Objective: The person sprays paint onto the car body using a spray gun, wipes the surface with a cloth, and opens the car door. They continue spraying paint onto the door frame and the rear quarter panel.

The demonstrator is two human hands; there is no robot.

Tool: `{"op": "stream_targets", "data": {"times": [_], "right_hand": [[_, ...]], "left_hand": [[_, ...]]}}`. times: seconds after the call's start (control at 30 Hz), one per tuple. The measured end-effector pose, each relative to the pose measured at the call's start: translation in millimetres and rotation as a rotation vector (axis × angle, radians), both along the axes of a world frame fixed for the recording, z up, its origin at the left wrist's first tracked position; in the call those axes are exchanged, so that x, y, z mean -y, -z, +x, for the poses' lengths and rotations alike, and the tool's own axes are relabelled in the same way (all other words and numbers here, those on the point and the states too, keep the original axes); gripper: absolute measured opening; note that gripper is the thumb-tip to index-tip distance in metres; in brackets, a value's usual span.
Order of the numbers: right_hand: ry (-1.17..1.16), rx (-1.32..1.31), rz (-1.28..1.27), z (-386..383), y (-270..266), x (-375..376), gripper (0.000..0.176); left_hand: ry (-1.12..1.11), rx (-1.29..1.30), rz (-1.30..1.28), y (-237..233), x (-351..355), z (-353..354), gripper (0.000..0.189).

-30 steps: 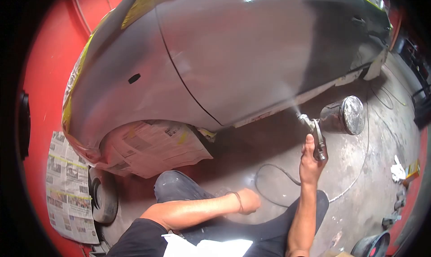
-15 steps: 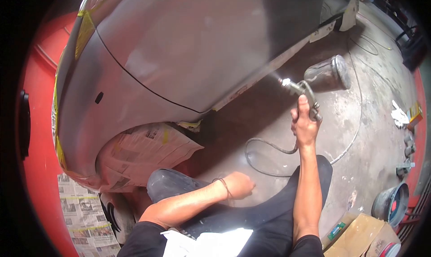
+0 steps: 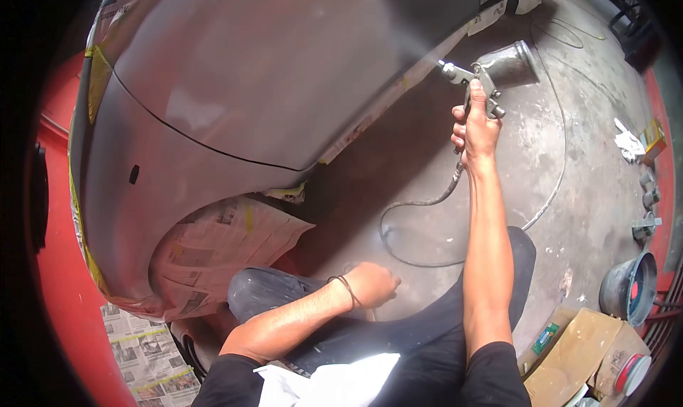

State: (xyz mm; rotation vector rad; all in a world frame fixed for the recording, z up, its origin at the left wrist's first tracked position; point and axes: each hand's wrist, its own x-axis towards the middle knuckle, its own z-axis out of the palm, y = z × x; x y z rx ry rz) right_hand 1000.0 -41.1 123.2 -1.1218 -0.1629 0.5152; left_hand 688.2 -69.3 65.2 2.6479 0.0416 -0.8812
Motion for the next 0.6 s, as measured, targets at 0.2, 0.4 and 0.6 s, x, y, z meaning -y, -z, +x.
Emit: {"op": "stream_targets", "data": {"times": [0.2,0.4,0.6], "right_hand": [[0.051,-0.039,-0.093,6.2,47.9,-21.0,0.046],[0.014,-0.018,-0.088,3.6,58.7,-15.8,0.046],[-0.042,0.376,-0.364,12.6,109.0,0.8,0.043]], "left_hand": [[-0.006,0.046,-0.010,-2.2,3.0,-2.4,0.028],[0.026,0.038,-0.005,-0.1,3.6,3.4,0.027],[0.052,0.049,-0.027,7.8,9.0,5.0,0.023]]}}
